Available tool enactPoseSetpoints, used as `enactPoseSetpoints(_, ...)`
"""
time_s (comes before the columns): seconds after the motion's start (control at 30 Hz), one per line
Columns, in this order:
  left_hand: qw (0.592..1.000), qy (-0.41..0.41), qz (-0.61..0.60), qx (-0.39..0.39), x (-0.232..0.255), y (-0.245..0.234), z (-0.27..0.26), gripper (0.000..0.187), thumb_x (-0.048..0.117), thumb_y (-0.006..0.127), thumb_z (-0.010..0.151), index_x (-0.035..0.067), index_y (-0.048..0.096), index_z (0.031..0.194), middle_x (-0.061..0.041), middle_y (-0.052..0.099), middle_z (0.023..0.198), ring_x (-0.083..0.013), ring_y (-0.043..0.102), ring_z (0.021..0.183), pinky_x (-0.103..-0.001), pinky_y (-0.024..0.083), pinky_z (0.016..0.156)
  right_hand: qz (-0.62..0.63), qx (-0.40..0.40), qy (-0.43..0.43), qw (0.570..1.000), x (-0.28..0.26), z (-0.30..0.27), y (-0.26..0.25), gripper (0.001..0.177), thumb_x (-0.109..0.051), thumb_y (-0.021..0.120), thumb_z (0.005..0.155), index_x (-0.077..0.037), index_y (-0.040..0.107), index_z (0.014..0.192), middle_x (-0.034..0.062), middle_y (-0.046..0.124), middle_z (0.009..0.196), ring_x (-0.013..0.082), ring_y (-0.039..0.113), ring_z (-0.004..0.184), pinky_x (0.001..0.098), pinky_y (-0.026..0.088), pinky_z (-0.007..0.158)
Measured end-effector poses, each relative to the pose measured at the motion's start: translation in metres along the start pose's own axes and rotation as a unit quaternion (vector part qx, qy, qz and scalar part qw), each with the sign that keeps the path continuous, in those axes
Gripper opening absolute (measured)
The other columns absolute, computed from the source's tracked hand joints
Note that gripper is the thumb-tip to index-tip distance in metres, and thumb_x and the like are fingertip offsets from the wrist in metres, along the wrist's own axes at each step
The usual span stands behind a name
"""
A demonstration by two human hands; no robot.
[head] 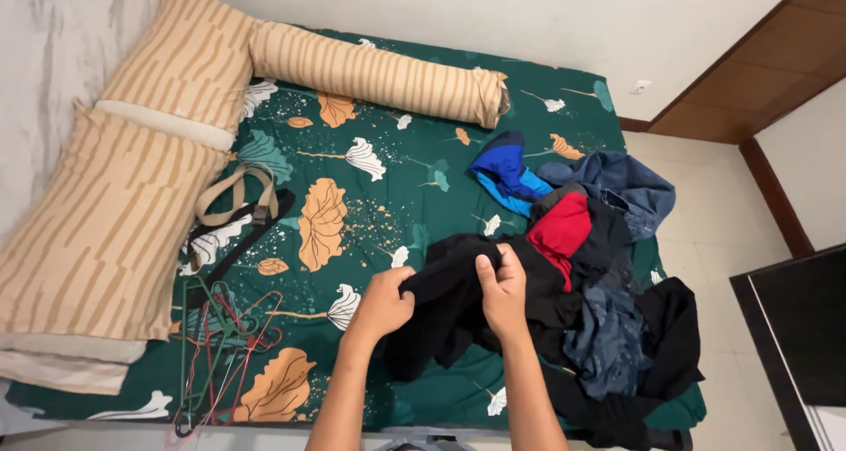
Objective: Gathering clothes from a bed and putting them on hangers.
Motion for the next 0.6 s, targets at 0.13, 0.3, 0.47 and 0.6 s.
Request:
enactPoseSetpoints(0.13,0.999,-0.026,-0.023,0.005,0.002,-0.003,-0.007,0.025,0.0,0.057,0.078,0.001,0.069,0.101,-0.024,0.07,0.087,-0.0408,0.072,0.084,-0.042,0.056,0.075,0.001,-0.003,0.025,1.0,0.001,-0.002,0.01,0.014,-0.018,0.064,0.104,-0.004,0.059,0.103,-0.0058,0.054,0.083,0.0041,0.046,0.073,0.0217,0.04,0.066)
enactPoseSetpoints(0.3,0.987,0.091,0.009,0.135,0.041,-0.029,-0.016,0.018,0.004,0.065,0.086,0.001,0.068,0.103,-0.019,0.073,0.098,-0.039,0.07,0.093,-0.041,0.055,0.079,-0.128,-0.035,-0.004,0.991,-0.02,-0.003,0.038,0.013,-0.013,0.071,0.098,-0.002,0.065,0.097,-0.003,0.065,0.086,0.0043,0.058,0.079,0.0219,0.05,0.072)
enactPoseSetpoints(0.47,0.989,0.065,-0.025,0.13,0.063,-0.029,-0.023,0.02,0.009,0.073,0.084,0.003,0.07,0.103,-0.014,0.073,0.094,-0.0281,0.073,0.083,-0.037,0.058,0.075,-0.079,-0.033,0.056,0.995,0.002,-0.005,0.043,0.011,-0.009,0.073,0.094,-0.002,0.066,0.096,-0.0024,0.067,0.084,0.0037,0.06,0.077,0.0221,0.051,0.07)
enactPoseSetpoints(0.6,0.985,0.076,-0.049,0.146,0.066,-0.027,-0.028,0.026,0.011,0.081,0.078,0.002,0.064,0.095,-0.01,0.067,0.087,-0.0235,0.066,0.075,-0.035,0.056,0.069,-0.022,-0.003,0.09,0.996,0.029,-0.005,0.033,0.011,-0.009,0.069,0.097,-0.003,0.063,0.104,-0.0052,0.062,0.08,0.0011,0.054,0.071,0.0195,0.045,0.062)
Point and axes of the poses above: each hand's wrist, its own z-axis towards the middle knuckle, its own y-axis out of the palm, x = y × z, the point moved 10 cm from there along z, towards the middle knuckle
